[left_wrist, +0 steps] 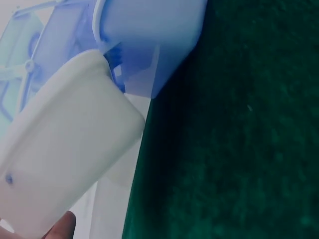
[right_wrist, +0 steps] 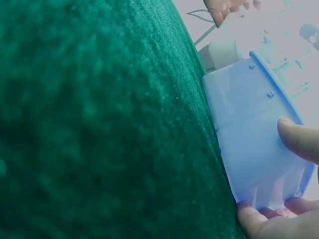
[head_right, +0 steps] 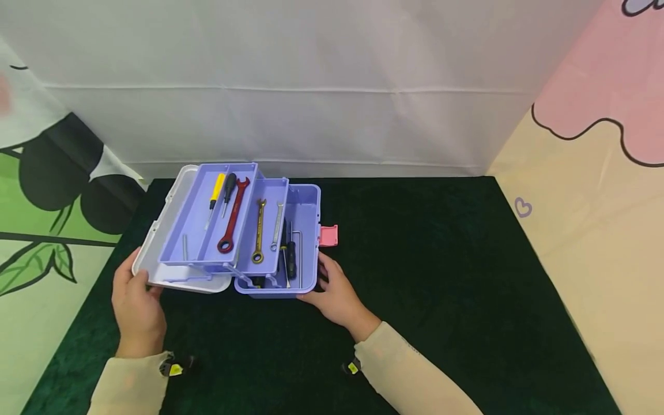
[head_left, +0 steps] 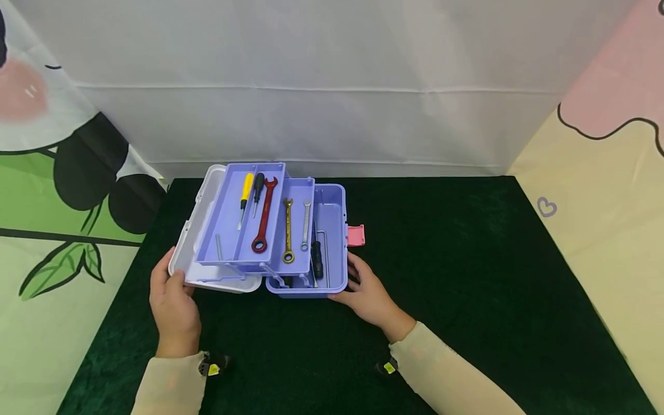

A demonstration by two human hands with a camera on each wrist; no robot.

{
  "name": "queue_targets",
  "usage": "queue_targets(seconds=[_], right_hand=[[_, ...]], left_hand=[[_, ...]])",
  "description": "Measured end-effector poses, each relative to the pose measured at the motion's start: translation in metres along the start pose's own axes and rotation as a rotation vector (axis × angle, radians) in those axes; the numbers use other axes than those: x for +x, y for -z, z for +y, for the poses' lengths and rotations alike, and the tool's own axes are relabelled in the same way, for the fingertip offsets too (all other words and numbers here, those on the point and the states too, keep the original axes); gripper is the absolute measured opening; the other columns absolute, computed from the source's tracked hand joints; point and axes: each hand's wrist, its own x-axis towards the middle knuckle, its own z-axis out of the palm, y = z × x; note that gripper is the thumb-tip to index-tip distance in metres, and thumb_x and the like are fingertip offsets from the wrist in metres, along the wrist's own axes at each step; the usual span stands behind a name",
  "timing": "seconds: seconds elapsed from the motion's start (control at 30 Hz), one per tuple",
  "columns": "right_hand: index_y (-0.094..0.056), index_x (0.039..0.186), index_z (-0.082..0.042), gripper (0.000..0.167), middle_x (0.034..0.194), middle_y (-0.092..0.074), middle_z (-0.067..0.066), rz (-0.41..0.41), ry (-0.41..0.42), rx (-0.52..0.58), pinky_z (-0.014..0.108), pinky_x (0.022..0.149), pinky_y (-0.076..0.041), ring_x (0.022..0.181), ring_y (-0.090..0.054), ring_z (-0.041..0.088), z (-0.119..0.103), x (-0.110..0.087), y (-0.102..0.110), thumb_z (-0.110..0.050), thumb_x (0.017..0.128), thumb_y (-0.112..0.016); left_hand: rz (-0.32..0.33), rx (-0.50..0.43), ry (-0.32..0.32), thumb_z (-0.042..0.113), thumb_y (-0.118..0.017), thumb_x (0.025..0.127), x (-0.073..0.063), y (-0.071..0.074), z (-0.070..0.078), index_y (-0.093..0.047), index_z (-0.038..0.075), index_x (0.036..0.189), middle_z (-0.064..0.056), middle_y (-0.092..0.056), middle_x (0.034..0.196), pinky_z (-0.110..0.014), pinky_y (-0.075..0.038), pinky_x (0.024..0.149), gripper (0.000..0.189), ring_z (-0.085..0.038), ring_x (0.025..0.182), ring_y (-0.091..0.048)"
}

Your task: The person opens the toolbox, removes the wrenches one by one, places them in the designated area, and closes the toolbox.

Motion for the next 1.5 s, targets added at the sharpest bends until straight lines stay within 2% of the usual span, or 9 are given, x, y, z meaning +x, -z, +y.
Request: queue_targets(seconds=[0.07, 0.3, 0.53, 0.77, 0.87, 1.1, 1.37, 1.5], right_hand=[[-0.022, 0.164, -0.017, 0.096, 0.165, -0.023, 0.01, 0.006, -0.011, -0.003, 0.046, 0.115, -0.038, 0.15, -0.032, 0.029, 0.0, 0.0, 0.0, -0.013, 0.089, -0.081], [-0.026, 0.163, -0.021, 0.093, 0.164, -0.027, 0.007, 0.045, -0.055, -0.016, 0.047, 0.115, -0.038, 0.149, -0.033, 0.027, -0.003, 0.001, 0.003, -0.012, 0.089, -0.081], [-0.027, 0.162, -0.022, 0.092, 0.164, -0.028, 0.007, 0.037, -0.064, 0.003, 0.047, 0.115, -0.038, 0.149, -0.034, 0.027, -0.005, 0.001, 0.005, -0.011, 0.089, -0.081], [-0.023, 0.164, -0.02, 0.095, 0.165, -0.027, 0.008, 0.014, -0.048, -0.001, 0.046, 0.115, -0.039, 0.149, -0.034, 0.027, -0.003, 0.004, 0.005, -0.012, 0.089, -0.081], [-0.023, 0.164, -0.019, 0.095, 0.165, -0.026, 0.009, 0.007, -0.042, 0.004, 0.047, 0.115, -0.039, 0.149, -0.033, 0.028, -0.004, 0.005, 0.006, -0.011, 0.089, -0.081], [-0.023, 0.164, -0.02, 0.096, 0.165, -0.026, 0.007, 0.007, -0.04, 0.017, 0.045, 0.114, -0.039, 0.149, -0.033, 0.026, -0.006, 0.005, 0.008, -0.011, 0.088, -0.081], [-0.023, 0.163, -0.02, 0.095, 0.165, -0.027, 0.005, -0.01, -0.048, -0.013, 0.045, 0.115, -0.037, 0.149, -0.034, 0.026, -0.005, 0.008, 0.012, -0.017, 0.089, -0.082], [-0.023, 0.162, -0.019, 0.094, 0.162, -0.031, 0.008, -0.037, -0.069, -0.026, 0.045, 0.115, -0.038, 0.146, -0.038, 0.028, -0.009, 0.006, 0.018, -0.017, 0.089, -0.082]], left_hand=[[0.014, 0.001, 0.023, 0.028, -0.031, 0.112, 0.001, 0.001, -0.004, -0.045, 0.024, 0.154, -0.001, -0.041, 0.155, -0.042, -0.031, 0.12, 0.045, -0.024, 0.134, -0.046], [0.003, -0.027, 0.122, 0.024, -0.029, 0.112, 0.007, 0.003, -0.016, -0.045, 0.023, 0.155, -0.001, -0.04, 0.156, -0.041, -0.027, 0.122, 0.046, -0.023, 0.137, -0.042], [0.008, 0.136, 0.204, 0.028, -0.03, 0.111, 0.007, 0.005, -0.016, -0.041, 0.031, 0.158, 0.003, -0.036, 0.162, -0.048, -0.02, 0.124, 0.048, -0.024, 0.144, -0.033], [-0.035, 0.249, 0.295, 0.031, -0.025, 0.111, 0.008, 0.012, -0.022, -0.028, 0.03, 0.164, 0.0, -0.025, 0.169, -0.054, -0.017, 0.124, 0.053, -0.03, 0.147, -0.028], [-0.056, 0.27, 0.315, 0.031, -0.027, 0.111, 0.011, 0.015, -0.026, -0.026, 0.028, 0.165, -0.002, -0.024, 0.169, -0.055, -0.018, 0.123, 0.054, -0.032, 0.146, -0.029], [-0.097, 0.309, 0.319, 0.028, -0.027, 0.111, 0.015, 0.014, -0.027, -0.02, 0.022, 0.166, -0.007, -0.021, 0.17, -0.057, -0.023, 0.121, 0.056, -0.035, 0.142, -0.032], [-0.19, 0.364, 0.251, 0.018, -0.027, 0.11, 0.017, 0.016, -0.028, -0.013, 0.021, 0.167, -0.01, -0.016, 0.17, -0.064, -0.023, 0.119, 0.059, -0.039, 0.141, -0.03], [-0.227, 0.352, 0.218, 0.015, -0.027, 0.11, 0.017, 0.016, -0.028, -0.01, 0.023, 0.167, -0.009, -0.013, 0.171, -0.065, -0.021, 0.119, 0.06, -0.039, 0.143, -0.026]])
